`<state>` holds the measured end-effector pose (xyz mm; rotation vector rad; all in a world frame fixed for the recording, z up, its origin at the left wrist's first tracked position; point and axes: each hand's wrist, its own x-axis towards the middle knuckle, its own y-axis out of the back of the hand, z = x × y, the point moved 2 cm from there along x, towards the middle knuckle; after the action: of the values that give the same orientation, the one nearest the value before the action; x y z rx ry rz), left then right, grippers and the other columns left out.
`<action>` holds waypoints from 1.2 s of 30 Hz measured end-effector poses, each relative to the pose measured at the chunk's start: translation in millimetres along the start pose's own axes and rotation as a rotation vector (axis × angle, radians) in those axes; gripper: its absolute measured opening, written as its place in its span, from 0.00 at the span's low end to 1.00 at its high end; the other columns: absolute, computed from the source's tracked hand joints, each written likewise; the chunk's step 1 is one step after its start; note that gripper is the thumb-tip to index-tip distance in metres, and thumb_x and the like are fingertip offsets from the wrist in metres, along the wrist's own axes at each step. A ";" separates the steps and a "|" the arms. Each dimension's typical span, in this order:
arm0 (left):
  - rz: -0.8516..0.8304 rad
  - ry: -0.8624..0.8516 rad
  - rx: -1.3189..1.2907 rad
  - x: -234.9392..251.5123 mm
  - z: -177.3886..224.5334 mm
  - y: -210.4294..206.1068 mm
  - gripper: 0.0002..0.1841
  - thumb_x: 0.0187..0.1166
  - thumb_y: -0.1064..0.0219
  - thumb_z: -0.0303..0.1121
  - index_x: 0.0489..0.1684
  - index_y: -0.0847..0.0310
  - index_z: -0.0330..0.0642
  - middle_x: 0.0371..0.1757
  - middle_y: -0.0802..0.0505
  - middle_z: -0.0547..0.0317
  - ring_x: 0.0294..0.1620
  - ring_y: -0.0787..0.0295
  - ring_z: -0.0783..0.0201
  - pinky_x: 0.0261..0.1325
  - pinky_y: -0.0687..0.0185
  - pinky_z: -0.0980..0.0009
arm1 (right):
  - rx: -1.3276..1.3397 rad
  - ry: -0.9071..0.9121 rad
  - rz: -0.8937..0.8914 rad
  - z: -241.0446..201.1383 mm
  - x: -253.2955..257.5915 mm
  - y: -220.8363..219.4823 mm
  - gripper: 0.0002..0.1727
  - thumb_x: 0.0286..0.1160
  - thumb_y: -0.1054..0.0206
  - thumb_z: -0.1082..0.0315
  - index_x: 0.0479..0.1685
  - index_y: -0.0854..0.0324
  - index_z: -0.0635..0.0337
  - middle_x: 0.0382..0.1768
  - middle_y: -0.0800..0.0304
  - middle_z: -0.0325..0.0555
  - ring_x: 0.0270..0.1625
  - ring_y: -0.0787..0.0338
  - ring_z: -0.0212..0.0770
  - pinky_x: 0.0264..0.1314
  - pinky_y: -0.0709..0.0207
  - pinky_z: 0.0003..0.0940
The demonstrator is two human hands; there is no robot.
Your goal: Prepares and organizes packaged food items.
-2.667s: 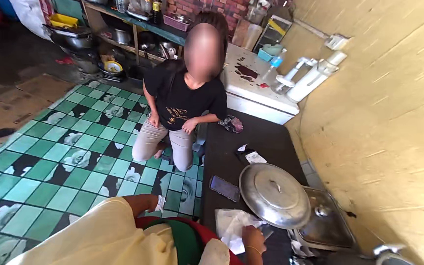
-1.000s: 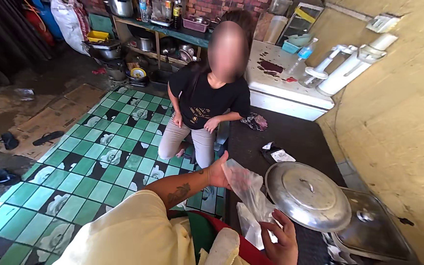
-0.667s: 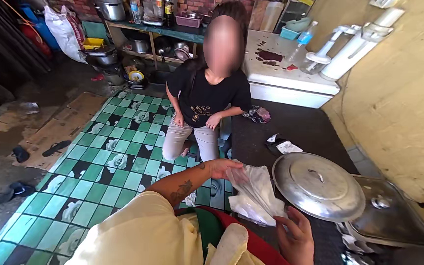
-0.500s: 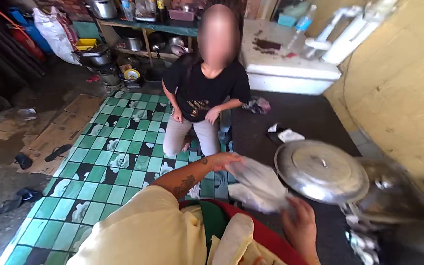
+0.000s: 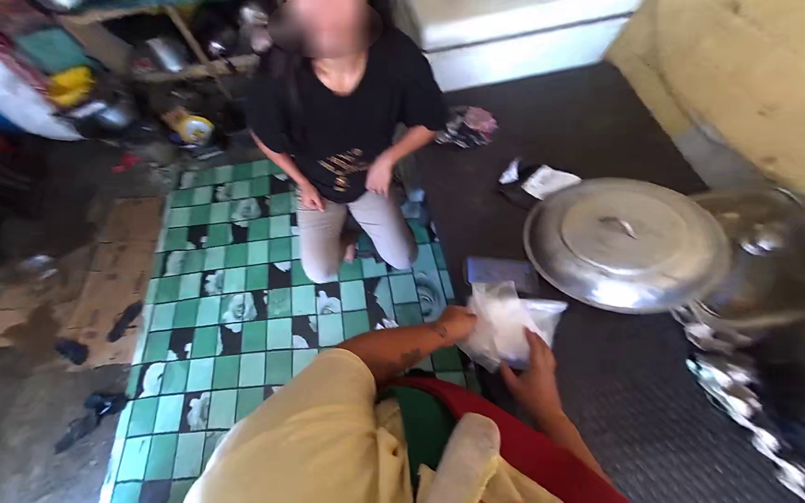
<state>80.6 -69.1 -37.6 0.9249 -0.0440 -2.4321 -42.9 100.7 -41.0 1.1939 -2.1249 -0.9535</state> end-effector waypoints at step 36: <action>-0.466 -0.313 0.243 -23.9 9.3 43.0 0.10 0.85 0.37 0.30 0.49 0.17 0.30 0.37 0.13 0.51 0.33 0.21 0.66 0.37 0.23 0.67 | 0.622 -0.794 0.078 -48.1 -46.0 68.5 0.17 0.85 0.45 0.78 0.68 0.31 0.74 0.44 0.20 0.43 0.40 0.20 0.17 0.48 0.23 0.17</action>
<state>109.8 -95.7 -6.8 0.6997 -0.2682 -3.0428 -21.3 150.3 37.8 1.0743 -3.2504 -0.8330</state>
